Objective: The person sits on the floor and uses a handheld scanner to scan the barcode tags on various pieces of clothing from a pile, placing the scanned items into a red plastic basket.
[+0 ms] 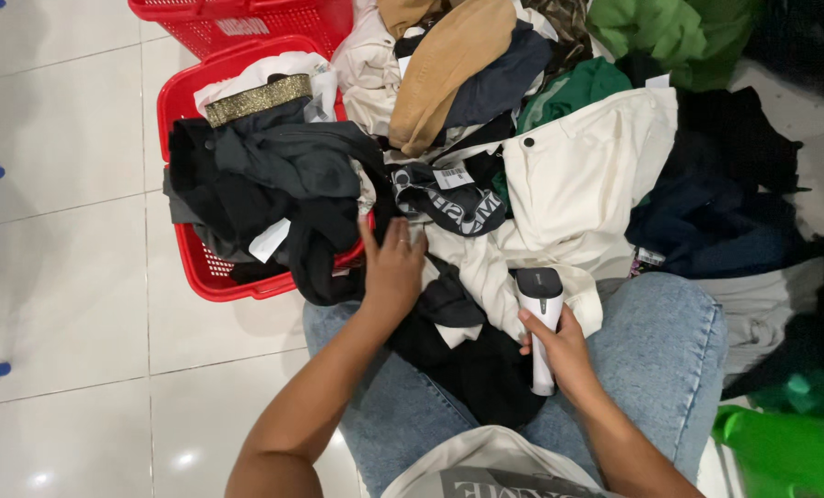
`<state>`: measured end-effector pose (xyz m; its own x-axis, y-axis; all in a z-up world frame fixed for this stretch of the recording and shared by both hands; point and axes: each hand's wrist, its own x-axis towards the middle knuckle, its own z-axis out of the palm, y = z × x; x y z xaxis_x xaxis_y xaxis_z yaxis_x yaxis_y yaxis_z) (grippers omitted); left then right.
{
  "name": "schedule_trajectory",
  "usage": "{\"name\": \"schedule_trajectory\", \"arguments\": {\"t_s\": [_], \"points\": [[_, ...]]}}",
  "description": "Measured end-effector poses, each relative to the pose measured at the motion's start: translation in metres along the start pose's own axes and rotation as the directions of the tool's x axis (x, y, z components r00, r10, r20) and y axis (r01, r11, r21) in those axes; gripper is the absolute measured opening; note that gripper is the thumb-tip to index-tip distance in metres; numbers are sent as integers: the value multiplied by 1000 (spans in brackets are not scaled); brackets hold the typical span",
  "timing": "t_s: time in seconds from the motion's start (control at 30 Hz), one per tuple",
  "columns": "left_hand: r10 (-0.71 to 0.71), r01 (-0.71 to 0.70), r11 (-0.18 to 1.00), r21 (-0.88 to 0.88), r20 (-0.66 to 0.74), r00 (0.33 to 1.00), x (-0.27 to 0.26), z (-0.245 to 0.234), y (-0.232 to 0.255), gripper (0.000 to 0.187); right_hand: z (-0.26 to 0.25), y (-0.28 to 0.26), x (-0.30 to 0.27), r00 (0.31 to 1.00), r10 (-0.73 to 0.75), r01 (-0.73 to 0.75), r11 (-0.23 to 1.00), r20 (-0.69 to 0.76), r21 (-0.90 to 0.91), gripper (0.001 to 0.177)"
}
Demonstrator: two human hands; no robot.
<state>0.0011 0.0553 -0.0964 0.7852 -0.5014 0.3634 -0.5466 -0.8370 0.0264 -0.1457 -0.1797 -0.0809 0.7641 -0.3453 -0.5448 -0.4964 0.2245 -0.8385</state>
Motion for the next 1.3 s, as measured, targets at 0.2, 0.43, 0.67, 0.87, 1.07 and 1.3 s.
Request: {"name": "schedule_trajectory", "arguments": {"t_s": [0.2, 0.43, 0.67, 0.87, 1.07, 1.3], "points": [[44, -34, 953, 302, -27, 999, -11, 3, -26, 52, 0, -3, -1, 1000, 5, -5, 1000, -5, 31, 41], [55, -53, 993, 103, -21, 998, 8, -27, -66, 27, 1, 1, 2, 1000, 0, 0, 1000, -1, 25, 41], [-461, 359, 885, -296, -448, 766, 28, -160, -148, 33, 3, -1, 1, 1000, -11, 11, 999, 1, 30, 38], [-695, 635, 715, -290, -391, 604, 14, -143, -156, 69, -2, 15, 12, 998, 59, -59, 997, -2, 59, 35], [-479, 502, 864, -21, 272, 835, 23, -92, -97, 86, 10, -13, -4, 1000, 12, -12, 1000, -5, 4, 39], [-564, 581, 811, 71, 357, 745, 67, -52, -135, 80, 2, 11, 11, 1000, 14, -14, 1000, -13, -2, 43]]}}
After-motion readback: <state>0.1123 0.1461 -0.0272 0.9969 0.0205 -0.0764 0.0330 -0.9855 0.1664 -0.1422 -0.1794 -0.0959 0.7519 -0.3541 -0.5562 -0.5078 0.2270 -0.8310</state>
